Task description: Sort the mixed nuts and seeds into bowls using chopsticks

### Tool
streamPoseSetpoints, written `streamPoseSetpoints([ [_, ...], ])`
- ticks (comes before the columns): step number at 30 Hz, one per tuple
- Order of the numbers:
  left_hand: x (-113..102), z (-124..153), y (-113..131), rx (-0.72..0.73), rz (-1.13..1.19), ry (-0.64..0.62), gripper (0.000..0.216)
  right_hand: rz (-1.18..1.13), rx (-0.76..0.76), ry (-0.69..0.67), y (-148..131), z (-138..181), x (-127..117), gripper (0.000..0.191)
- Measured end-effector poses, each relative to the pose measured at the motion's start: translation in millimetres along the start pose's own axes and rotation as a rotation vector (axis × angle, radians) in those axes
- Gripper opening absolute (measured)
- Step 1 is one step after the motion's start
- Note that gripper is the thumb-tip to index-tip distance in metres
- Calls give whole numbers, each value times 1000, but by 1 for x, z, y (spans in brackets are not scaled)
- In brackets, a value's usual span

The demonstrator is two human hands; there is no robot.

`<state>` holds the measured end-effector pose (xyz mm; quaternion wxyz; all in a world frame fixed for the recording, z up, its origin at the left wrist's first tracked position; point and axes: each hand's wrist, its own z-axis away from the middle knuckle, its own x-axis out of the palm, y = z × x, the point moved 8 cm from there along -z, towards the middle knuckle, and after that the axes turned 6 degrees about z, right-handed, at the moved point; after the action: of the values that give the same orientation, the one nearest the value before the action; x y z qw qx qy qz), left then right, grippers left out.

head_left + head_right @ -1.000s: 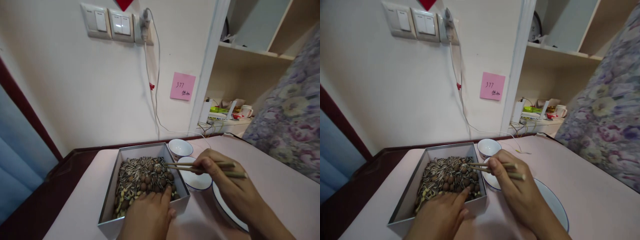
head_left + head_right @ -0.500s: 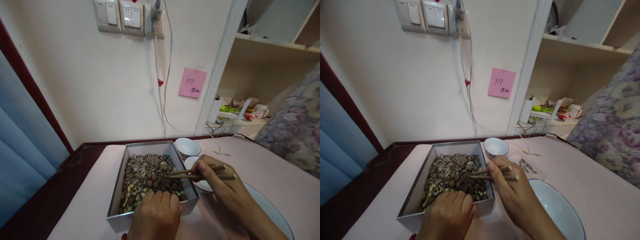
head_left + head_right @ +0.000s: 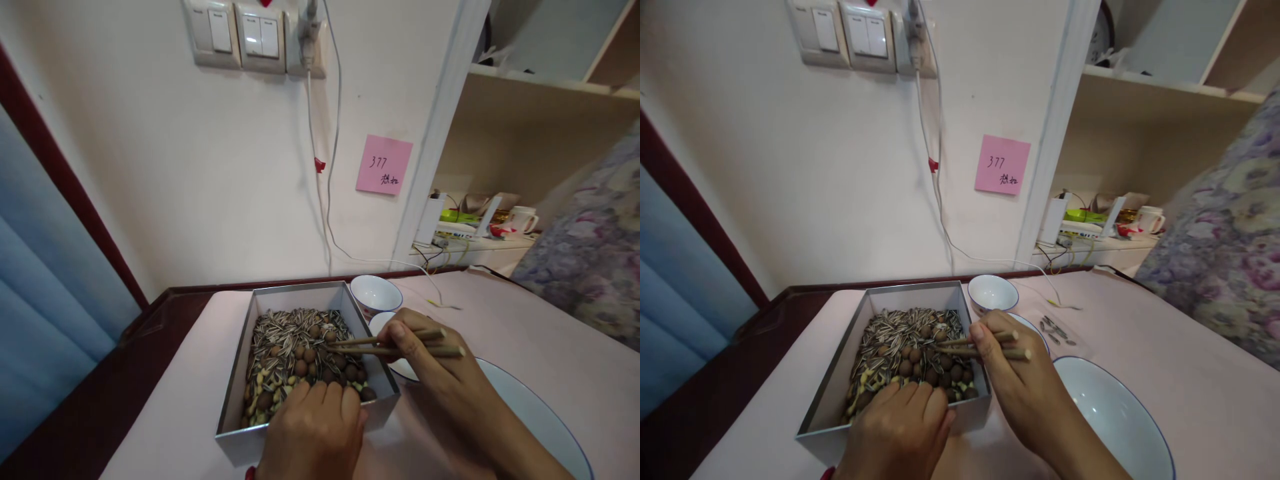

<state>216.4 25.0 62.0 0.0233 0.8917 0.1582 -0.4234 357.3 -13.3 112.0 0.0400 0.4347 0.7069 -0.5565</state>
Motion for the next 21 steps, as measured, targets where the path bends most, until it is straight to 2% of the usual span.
streamPoseSetpoints([
  [8, 3, 1, 0, 14, 14, -12, 17, -31, -42, -15, 4, 0, 14, 38],
  [21, 8, 3, -1, -1, 28, -43, 16, -58, -33, 15, -1, 2, 7, 38],
])
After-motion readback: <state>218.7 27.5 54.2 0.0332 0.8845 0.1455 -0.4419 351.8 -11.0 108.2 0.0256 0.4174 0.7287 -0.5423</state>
